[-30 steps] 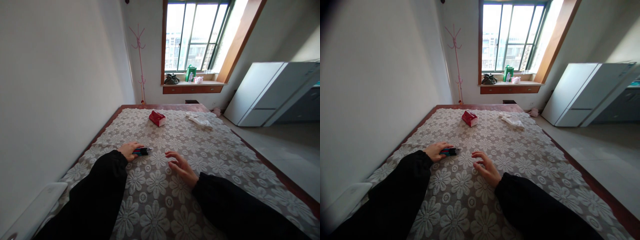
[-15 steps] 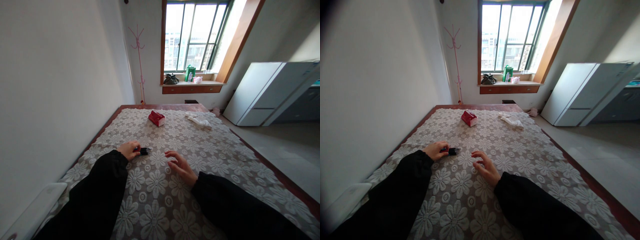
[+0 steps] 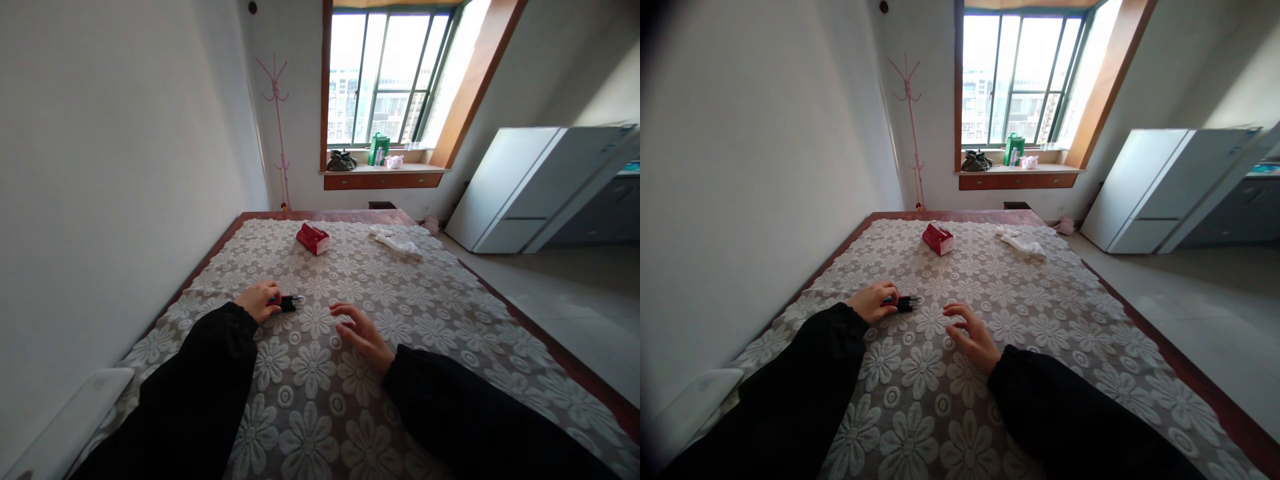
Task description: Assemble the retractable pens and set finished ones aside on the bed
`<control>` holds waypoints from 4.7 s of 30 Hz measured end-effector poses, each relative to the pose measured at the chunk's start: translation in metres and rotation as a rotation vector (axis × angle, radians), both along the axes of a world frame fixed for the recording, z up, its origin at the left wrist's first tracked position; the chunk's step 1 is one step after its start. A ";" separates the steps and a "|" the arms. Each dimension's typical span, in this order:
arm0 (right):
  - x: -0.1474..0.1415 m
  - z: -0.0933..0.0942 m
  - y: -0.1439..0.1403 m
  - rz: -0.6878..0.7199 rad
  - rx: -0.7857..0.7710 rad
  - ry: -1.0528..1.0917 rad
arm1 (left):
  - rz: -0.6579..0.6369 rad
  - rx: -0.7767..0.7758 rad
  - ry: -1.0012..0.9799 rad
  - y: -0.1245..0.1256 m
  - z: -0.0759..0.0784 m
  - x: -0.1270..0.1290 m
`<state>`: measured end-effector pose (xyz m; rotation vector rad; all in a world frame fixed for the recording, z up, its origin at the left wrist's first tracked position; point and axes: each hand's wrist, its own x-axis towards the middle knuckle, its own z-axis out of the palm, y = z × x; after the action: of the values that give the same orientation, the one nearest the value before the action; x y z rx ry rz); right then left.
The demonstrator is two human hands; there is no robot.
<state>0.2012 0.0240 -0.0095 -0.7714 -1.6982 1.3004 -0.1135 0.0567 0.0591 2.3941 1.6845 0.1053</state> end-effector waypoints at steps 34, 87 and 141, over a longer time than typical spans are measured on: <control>0.004 0.003 0.002 0.008 0.682 -1.108 | -0.273 0.293 -0.350 -0.049 -0.077 0.090; 0.004 -0.013 0.002 -0.135 0.767 -0.841 | -0.316 0.521 -0.439 -0.045 -0.081 0.096; 0.013 0.001 0.010 -0.254 0.630 -0.752 | -0.022 0.213 -0.270 -0.051 -0.059 0.095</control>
<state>0.2141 0.0343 -0.0087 -1.1042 -2.3147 0.2342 -0.0181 0.0061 0.0005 2.4105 1.5899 0.6042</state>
